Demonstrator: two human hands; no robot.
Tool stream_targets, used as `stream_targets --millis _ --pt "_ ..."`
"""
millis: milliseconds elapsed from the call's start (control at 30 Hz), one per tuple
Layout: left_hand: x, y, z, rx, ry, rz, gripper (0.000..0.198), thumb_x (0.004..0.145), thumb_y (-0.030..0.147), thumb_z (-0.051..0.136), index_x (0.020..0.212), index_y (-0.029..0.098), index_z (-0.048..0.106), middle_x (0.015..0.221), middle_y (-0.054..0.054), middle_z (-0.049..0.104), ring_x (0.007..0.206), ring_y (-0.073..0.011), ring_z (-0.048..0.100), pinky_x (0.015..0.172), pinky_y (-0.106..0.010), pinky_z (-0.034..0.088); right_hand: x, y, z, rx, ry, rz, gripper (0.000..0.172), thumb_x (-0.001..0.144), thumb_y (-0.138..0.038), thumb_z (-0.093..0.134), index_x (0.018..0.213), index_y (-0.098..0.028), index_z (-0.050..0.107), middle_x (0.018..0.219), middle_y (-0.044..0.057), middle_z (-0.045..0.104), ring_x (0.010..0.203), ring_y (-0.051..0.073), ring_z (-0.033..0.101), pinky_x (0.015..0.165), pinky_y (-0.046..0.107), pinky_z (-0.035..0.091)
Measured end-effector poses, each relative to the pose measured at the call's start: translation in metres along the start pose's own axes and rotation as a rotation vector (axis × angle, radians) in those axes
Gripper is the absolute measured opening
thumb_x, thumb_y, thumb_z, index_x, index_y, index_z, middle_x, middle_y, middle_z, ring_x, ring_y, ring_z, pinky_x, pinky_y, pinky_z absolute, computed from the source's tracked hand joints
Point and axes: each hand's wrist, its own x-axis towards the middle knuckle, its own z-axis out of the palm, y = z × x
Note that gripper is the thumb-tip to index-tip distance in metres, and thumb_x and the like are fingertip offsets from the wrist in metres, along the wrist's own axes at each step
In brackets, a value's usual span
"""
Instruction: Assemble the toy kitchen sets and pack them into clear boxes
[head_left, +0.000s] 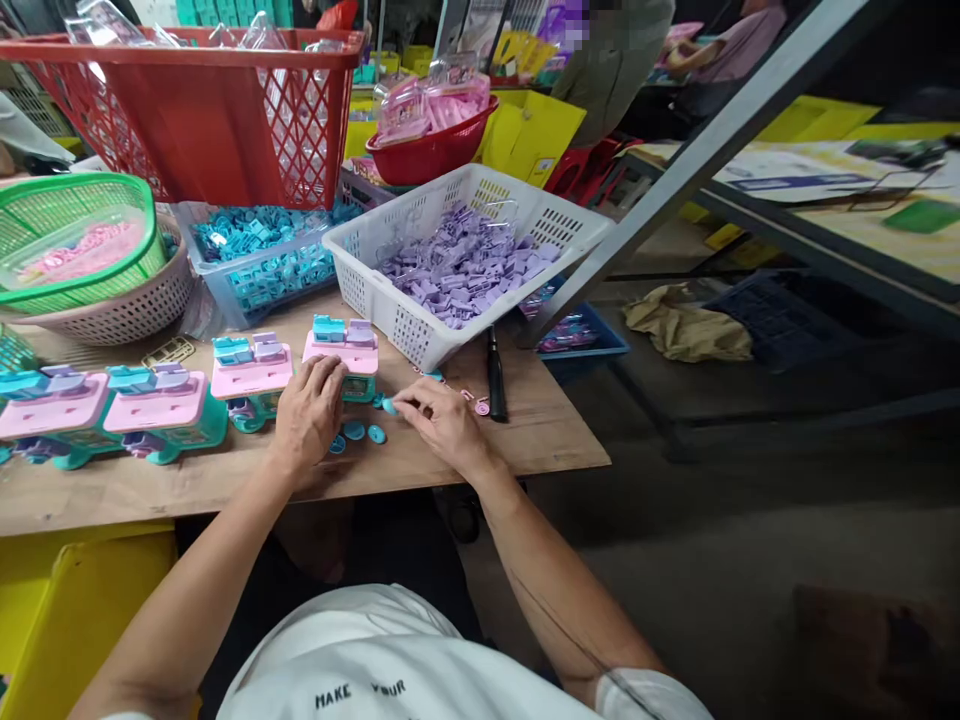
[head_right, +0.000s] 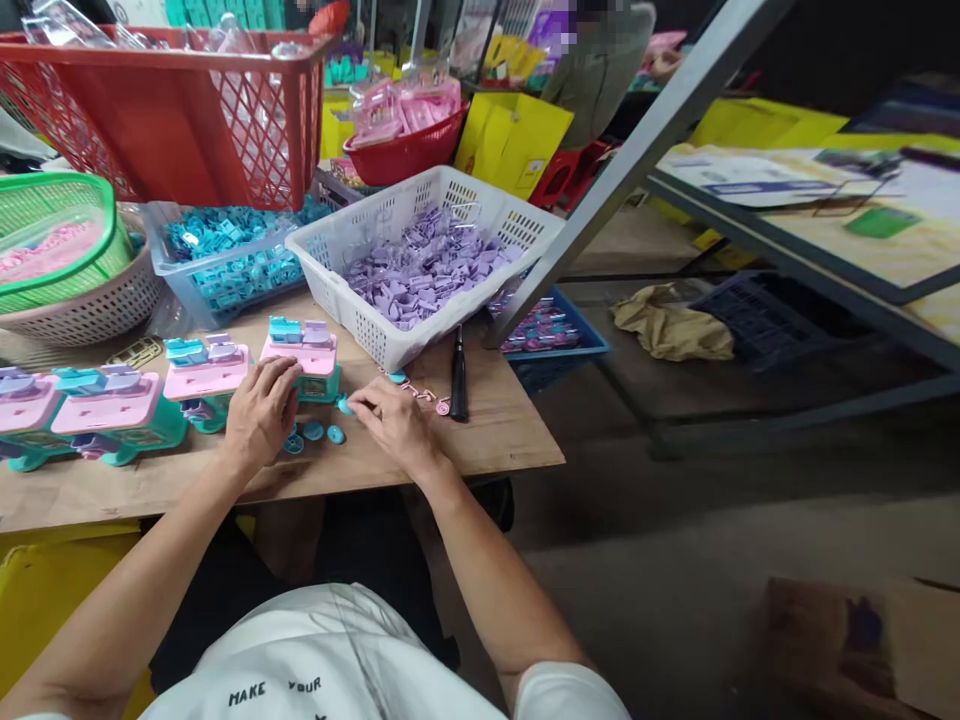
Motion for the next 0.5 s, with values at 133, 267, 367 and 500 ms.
stream_targets --millis 133,267,367,500 --pt "0.0 0.011 0.003 0.066 0.01 -0.079 0.033 0.097 0.018 0.046 0.125 0.015 0.063 0.124 -0.017 0.068 0.116 -0.0298 0.06 0.092 -0.044 0.048 0.042 -0.02 0.0 -0.09 0.083 -0.097 0.018 0.099 -0.022 0.055 0.095 -0.02 0.073 0.094 0.007 0.071 0.091 0.019 0.066 0.085 0.031 0.053" --pt "0.002 0.018 0.001 0.116 0.036 -0.096 0.029 0.097 0.017 0.049 0.119 0.017 0.067 0.117 -0.014 0.072 0.103 -0.027 0.063 0.085 -0.041 0.045 0.075 -0.027 0.009 -0.269 -0.07 -0.088 0.015 0.096 -0.016 0.059 0.092 -0.018 0.073 0.095 0.009 0.072 0.093 0.021 0.065 0.087 0.031 0.049" --pt "0.003 0.019 0.003 0.162 0.075 -0.077 0.026 0.096 0.016 0.051 0.116 0.018 0.068 0.112 -0.012 0.074 0.094 -0.0252 0.064 0.08 -0.039 0.042 0.082 -0.035 0.009 -0.421 -0.168 -0.055 0.017 0.096 -0.014 0.057 0.091 -0.016 0.073 0.097 0.01 0.072 0.092 0.022 0.065 0.083 0.031 0.047" --pt "0.002 0.018 0.004 0.18 0.125 -0.055 0.026 0.095 0.014 0.051 0.114 0.018 0.069 0.108 -0.009 0.075 0.091 -0.0237 0.063 0.079 -0.037 0.041 0.087 -0.054 0.003 -0.593 -0.279 -0.049 0.023 0.096 -0.01 0.052 0.088 -0.015 0.073 0.093 0.012 0.071 0.09 0.023 0.064 0.074 0.03 0.045"
